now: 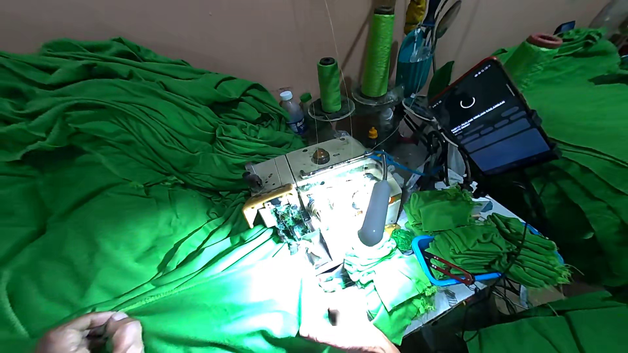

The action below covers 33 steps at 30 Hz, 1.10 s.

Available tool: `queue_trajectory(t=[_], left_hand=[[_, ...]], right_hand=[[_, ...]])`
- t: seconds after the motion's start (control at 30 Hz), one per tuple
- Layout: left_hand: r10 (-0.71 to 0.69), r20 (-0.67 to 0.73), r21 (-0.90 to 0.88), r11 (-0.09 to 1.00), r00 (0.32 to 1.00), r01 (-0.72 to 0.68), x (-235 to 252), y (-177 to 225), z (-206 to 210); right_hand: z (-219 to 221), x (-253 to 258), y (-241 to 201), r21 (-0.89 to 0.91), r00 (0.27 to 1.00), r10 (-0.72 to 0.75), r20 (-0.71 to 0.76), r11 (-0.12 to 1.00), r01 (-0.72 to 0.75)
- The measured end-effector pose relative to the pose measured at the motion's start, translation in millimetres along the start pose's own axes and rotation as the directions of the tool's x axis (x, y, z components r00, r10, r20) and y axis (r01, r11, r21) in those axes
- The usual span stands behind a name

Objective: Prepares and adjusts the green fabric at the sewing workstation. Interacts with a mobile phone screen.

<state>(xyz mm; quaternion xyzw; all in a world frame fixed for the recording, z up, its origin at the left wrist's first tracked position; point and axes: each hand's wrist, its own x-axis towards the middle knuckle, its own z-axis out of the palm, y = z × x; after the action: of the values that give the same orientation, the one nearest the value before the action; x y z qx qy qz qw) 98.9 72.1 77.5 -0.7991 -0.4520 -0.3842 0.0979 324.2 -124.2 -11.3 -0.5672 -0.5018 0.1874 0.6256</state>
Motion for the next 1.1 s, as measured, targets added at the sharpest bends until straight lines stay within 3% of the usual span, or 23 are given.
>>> queue_trajectory(t=[0.1,0.33,0.4,0.53,0.6,0.73,0.93,1.1], left_hand=[[-0.016,0.007,-0.004,1.000,1.000,0.016,0.3,3.0,-1.0],[-0.028,0.021,-0.053,0.998,0.999,0.029,-0.4,3.4,-3.1],[-0.025,0.021,-0.061,0.998,0.999,0.027,-0.4,3.6,-3.6],[0.000,-0.025,-0.042,0.999,1.000,-0.001,-1.7,-3.1,2.1],[0.006,-0.080,0.006,1.000,0.997,-0.005,-2.6,-10.2,9.2],[-0.040,0.027,-0.060,0.997,0.999,0.042,-0.9,2.5,-2.7],[-0.031,0.014,-0.057,0.998,0.999,0.031,-2.0,-0.8,-0.2],[-0.009,0.005,-0.059,0.998,1.000,0.009,-1.9,0.7,-1.4]], right_hand=[[1.2,-2.3,-0.7,0.025,0.999,0.006,-0.039,1.000,-0.005],[-3.4,-16.4,-13.1,0.254,0.998,-0.004,0.060,0.967,-0.011],[-6.5,-23.7,-24.0,0.309,0.993,0.067,0.099,0.946,-0.095],[-9.1,-40.6,-40.4,0.298,0.969,0.214,0.127,0.923,-0.243],[-9.9,-45.6,-40.8,0.286,0.968,0.213,0.129,0.927,-0.243],[-9.6,-49.1,-36.7,0.244,0.971,0.200,0.129,0.943,-0.227],[-9.4,-47.4,-31.0,0.169,0.958,0.249,0.144,0.948,-0.271],[-9.9,-43.0,-26.5,0.130,0.970,0.206,0.129,0.966,-0.223]])
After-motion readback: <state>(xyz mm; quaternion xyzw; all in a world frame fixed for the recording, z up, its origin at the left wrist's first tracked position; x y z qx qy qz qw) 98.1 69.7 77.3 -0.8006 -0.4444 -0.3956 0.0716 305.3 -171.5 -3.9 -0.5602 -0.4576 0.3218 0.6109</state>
